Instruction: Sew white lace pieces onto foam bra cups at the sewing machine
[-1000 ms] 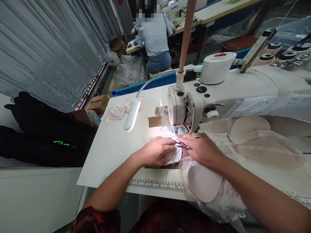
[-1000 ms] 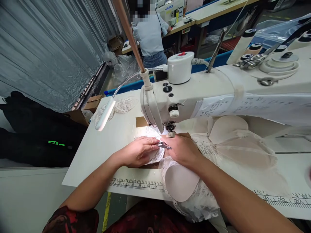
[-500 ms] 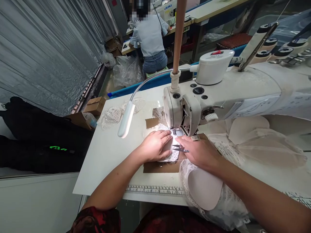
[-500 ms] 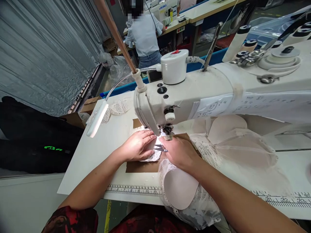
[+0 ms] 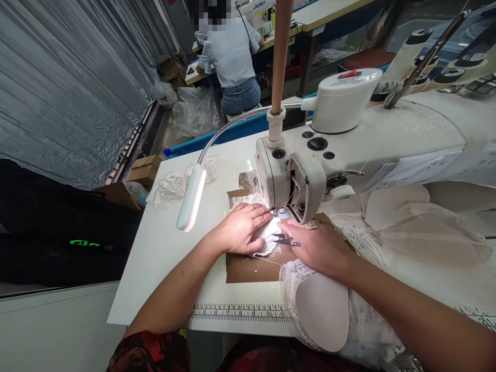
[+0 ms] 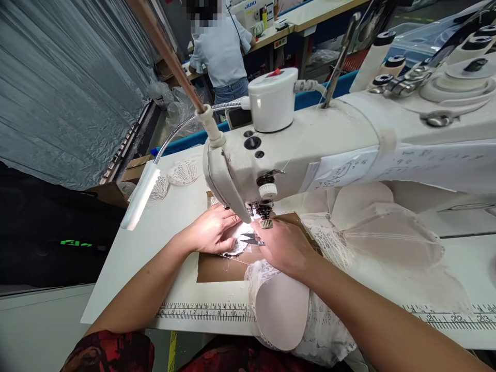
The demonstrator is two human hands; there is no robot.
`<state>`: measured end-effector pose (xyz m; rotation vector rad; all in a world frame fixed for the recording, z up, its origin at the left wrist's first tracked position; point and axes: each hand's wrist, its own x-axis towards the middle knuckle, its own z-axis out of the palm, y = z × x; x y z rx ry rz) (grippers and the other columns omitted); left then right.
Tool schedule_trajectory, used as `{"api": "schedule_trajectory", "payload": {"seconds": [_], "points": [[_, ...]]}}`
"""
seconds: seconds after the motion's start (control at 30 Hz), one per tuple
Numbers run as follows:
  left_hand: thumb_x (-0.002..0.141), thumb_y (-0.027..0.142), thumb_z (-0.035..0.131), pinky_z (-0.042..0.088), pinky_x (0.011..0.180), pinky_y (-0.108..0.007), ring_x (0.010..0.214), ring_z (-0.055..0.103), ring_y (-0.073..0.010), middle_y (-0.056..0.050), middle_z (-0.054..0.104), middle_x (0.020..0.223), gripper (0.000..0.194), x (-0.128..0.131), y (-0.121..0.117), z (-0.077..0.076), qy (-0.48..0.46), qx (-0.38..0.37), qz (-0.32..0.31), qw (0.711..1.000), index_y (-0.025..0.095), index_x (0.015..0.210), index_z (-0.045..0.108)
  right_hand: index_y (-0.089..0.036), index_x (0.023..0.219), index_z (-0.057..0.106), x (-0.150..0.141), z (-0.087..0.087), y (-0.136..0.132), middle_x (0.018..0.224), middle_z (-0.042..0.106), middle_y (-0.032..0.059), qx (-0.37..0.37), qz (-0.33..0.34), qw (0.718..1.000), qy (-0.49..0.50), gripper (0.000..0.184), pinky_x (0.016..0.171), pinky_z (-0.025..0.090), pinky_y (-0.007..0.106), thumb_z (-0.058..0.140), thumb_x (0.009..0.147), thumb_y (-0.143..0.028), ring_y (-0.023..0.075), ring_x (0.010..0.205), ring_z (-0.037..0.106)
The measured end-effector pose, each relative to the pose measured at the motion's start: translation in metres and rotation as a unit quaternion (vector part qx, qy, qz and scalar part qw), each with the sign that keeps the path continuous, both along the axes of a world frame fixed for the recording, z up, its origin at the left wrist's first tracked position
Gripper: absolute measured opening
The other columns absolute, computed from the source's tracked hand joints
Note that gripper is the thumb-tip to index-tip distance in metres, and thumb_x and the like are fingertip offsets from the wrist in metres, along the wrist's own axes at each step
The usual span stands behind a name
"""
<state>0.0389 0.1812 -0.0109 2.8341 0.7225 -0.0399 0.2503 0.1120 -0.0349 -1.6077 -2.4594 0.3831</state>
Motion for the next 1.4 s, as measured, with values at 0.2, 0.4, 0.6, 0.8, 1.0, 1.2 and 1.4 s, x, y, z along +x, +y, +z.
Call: {"api": "schedule_trajectory", "payload": {"seconds": [0.2,0.4,0.6,0.8,1.0,1.2,1.4], "points": [[0.077,0.031,0.05,0.029,0.107,-0.049,0.124,0.045,-0.0324,-0.016,0.049,0.137,0.06,-0.002,-0.006,0.002,0.001,0.015,0.002,1.0,0.012,0.134,0.047,-0.022,0.113,0.059,0.0,0.001,0.0,0.097,0.068,0.0036,-0.005,0.018,1.0,0.02,0.036,0.061,0.038,0.028,0.045,0.081,-0.016,0.0182,0.075,0.059],[0.082,0.024,0.045,0.029,0.109,-0.045,0.128,0.044,-0.0281,-0.014,0.052,0.136,0.05,-0.004,-0.017,-0.007,-0.049,0.037,-0.014,0.998,0.009,0.129,0.052,-0.02,0.113,0.061,0.001,-0.001,0.0,0.098,0.068,0.0047,0.006,0.027,0.999,0.034,0.037,0.063,0.04,0.027,0.045,0.08,-0.016,0.0176,0.078,0.06],[0.088,0.026,0.041,0.031,0.109,-0.045,0.126,0.047,-0.0266,-0.013,0.053,0.136,0.046,-0.007,-0.015,-0.02,-0.088,0.046,-0.005,0.995,0.01,0.129,0.052,-0.022,0.116,0.061,-0.001,-0.003,0.0,0.108,0.067,0.0055,0.024,0.013,1.0,0.008,0.042,0.056,0.039,0.026,0.046,0.077,-0.017,0.0161,0.071,0.06],[0.087,0.026,0.042,0.031,0.109,-0.047,0.126,0.047,-0.0285,-0.013,0.052,0.136,0.045,-0.009,-0.014,-0.024,-0.092,0.052,0.026,0.994,0.012,0.129,0.052,-0.022,0.121,0.059,-0.003,-0.006,0.001,0.098,0.068,0.0046,0.023,0.014,0.999,-0.017,0.047,0.051,0.036,0.025,0.046,0.077,-0.016,0.0154,0.068,0.059],[0.089,0.026,0.041,0.034,0.107,-0.049,0.127,0.046,-0.0295,-0.013,0.054,0.134,0.043,-0.01,-0.013,-0.026,-0.112,0.08,0.026,0.99,0.013,0.127,0.054,-0.02,0.113,0.062,0.0,-0.012,0.001,0.097,0.066,0.0051,0.082,0.094,0.992,-0.001,0.048,0.052,0.036,0.023,0.046,0.07,-0.008,0.0163,0.08,0.058],[0.09,0.026,0.043,0.043,0.102,-0.045,0.124,0.05,-0.0266,-0.01,0.059,0.129,0.037,-0.011,-0.012,-0.03,-0.158,0.065,-0.005,0.985,0.014,0.122,0.058,-0.018,0.116,0.063,-0.001,-0.012,-0.004,0.098,0.067,0.0063,0.124,0.079,0.989,-0.015,0.049,0.05,0.035,0.023,0.048,0.07,-0.007,0.015,0.076,0.059],[0.09,0.026,0.046,0.047,0.095,-0.045,0.116,0.054,-0.0266,-0.011,0.061,0.126,0.036,-0.009,-0.012,-0.033,-0.172,0.06,0.003,0.983,0.013,0.121,0.059,-0.017,0.113,0.065,-0.005,-0.011,-0.005,0.095,0.068,0.004,0.14,0.05,0.989,-0.024,0.045,0.05,0.034,0.024,0.046,0.073,-0.007,0.0138,0.075,0.058]]}}
